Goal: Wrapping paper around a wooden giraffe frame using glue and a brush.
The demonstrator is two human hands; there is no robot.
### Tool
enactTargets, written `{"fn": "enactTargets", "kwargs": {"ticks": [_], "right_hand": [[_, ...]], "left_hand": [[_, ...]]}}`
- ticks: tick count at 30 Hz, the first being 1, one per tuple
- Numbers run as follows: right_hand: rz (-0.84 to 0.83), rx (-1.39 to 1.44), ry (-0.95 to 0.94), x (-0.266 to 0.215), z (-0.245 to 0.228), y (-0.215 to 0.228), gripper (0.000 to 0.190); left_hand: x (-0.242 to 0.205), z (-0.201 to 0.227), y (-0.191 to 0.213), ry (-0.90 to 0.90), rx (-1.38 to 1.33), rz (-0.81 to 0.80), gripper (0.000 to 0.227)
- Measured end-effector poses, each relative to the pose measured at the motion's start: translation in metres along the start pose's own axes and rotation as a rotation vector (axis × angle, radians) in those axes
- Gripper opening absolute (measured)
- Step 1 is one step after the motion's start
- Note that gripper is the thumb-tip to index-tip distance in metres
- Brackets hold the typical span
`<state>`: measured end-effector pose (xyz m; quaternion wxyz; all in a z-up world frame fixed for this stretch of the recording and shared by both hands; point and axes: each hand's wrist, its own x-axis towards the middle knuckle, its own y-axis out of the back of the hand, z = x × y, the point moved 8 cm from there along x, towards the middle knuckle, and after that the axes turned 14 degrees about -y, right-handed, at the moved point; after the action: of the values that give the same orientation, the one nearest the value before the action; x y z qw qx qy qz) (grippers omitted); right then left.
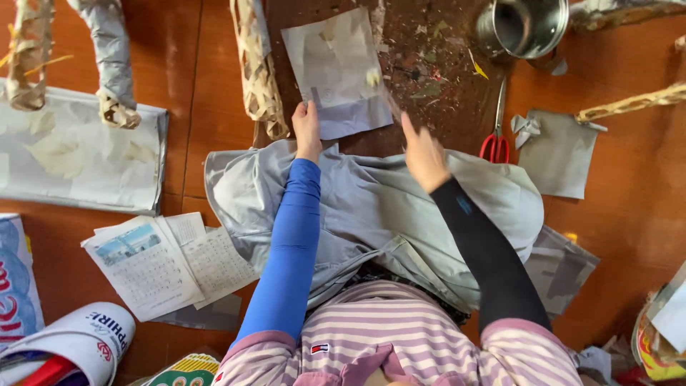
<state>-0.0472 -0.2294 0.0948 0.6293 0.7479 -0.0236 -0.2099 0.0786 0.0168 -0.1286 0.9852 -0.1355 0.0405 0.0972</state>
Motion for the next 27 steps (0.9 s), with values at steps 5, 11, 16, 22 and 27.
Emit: {"fn": "enactTargets", "kwargs": {"ticks": [5, 11, 16, 22, 27], "right_hand": [[0.156, 0.026, 0.039, 0.081, -0.08, -0.002, 0.063], [0.114, 0.08, 0.211, 0.031, -0.156, -0.035, 0.068], [-0.036, 0.148, 0.105, -0.052, -0.119, -0.032, 0.056], [-0.09, 0.219, 0.125, -0.119, -0.076, 0.001, 0.047], [-0.075, 0.089, -0.073, -0.091, 0.01, 0.0, 0.054]], "left_hand": [[-0.019, -0.009, 0.007, 0.19, -0.13, 0.043, 0.021], [-0.053, -0.013, 0.012, 0.593, -0.272, -0.008, 0.02], [-0.049, -0.04, 0.01, 0.67, -0.47, 0.034, 0.027], [-0.039, -0.077, 0.019, 0.629, -0.567, 0.108, 0.024], [-0.045, -0.039, 0.017, 0.676, -0.429, 0.149, 0.024]]}}
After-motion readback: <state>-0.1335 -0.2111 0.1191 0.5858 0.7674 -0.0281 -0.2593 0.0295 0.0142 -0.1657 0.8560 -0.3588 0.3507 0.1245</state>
